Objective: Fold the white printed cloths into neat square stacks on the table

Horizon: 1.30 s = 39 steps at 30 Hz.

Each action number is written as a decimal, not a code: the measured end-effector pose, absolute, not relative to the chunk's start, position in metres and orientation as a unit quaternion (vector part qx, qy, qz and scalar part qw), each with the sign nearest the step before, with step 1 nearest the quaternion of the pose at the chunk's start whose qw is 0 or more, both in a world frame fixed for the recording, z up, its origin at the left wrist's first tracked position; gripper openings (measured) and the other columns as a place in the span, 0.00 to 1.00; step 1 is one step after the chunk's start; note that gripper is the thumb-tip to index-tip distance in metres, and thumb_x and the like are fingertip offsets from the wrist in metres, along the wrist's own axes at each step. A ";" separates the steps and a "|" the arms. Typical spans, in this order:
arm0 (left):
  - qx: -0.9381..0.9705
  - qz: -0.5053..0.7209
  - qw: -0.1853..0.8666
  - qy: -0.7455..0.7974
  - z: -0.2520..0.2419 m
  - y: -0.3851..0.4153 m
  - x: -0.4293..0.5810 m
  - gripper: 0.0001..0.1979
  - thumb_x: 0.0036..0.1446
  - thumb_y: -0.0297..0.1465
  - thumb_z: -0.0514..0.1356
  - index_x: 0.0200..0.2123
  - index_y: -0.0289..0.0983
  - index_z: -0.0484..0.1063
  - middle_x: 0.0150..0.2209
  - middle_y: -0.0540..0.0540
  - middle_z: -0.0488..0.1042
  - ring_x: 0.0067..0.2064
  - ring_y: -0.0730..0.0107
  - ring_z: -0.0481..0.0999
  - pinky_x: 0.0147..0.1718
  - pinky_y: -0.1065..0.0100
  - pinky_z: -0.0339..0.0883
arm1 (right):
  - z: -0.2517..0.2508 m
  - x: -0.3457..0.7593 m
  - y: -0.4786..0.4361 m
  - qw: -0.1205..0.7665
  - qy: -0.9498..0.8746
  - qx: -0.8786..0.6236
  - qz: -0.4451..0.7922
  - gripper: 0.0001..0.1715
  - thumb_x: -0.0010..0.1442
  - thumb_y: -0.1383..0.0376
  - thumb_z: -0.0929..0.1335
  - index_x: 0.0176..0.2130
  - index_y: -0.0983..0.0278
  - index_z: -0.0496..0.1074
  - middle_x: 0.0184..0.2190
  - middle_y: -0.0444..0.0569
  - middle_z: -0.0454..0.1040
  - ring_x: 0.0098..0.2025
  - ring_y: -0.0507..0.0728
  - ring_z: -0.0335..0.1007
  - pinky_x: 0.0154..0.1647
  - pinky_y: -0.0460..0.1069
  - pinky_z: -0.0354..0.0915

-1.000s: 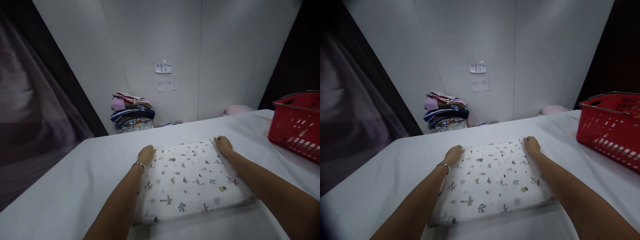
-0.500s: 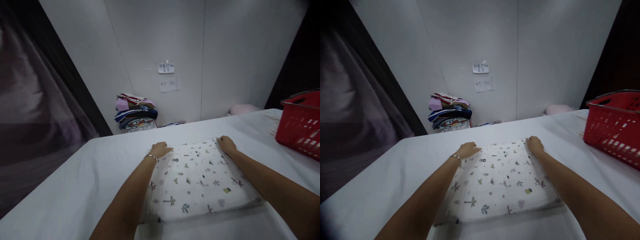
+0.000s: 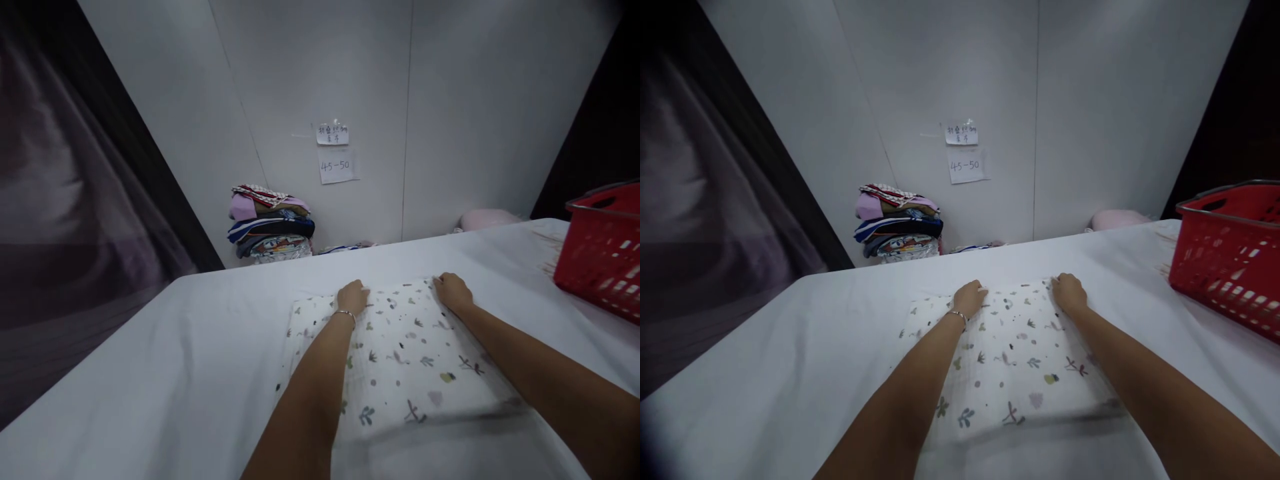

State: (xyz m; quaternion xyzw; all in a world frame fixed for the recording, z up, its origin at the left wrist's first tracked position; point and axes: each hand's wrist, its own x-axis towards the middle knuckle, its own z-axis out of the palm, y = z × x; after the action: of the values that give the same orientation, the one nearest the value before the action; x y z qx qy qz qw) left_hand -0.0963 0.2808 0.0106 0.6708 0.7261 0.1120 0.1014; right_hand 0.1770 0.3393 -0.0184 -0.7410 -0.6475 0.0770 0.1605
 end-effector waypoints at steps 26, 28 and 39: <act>0.679 -0.007 0.187 0.710 0.036 0.272 -0.199 0.23 0.47 0.52 0.57 0.35 0.38 0.74 0.41 0.42 0.76 0.42 0.58 0.74 0.38 0.67 0.64 | -0.004 0.193 0.355 0.128 -0.652 -0.738 0.119 0.15 0.60 0.58 0.61 0.41 0.64 0.68 0.40 0.52 0.74 0.41 0.58 0.70 0.33 0.47 0.60; 0.676 -0.005 0.181 0.715 0.034 0.270 -0.202 0.23 0.48 0.51 0.56 0.35 0.38 0.74 0.42 0.42 0.76 0.43 0.58 0.74 0.39 0.67 0.64 | -0.004 0.187 0.356 0.129 -0.647 -0.743 0.111 0.17 0.61 0.58 0.59 0.44 0.64 0.67 0.43 0.54 0.73 0.43 0.60 0.69 0.35 0.49 0.61; 0.633 0.036 0.131 0.762 0.030 0.228 -0.253 0.20 0.54 0.46 0.54 0.41 0.37 0.73 0.47 0.42 0.74 0.48 0.58 0.72 0.44 0.66 0.62 | -0.005 0.226 0.321 0.090 -0.668 -0.727 0.130 0.38 0.57 0.49 0.64 0.59 0.68 0.59 0.50 0.63 0.69 0.50 0.68 0.67 0.46 0.56 0.63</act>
State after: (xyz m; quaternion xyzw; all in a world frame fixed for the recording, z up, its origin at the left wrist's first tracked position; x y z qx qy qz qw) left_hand -0.2531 0.2285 0.0300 0.6334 0.7618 0.0360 0.1312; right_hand 0.2263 0.3207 -0.0049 -0.7274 -0.6677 0.1300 0.0903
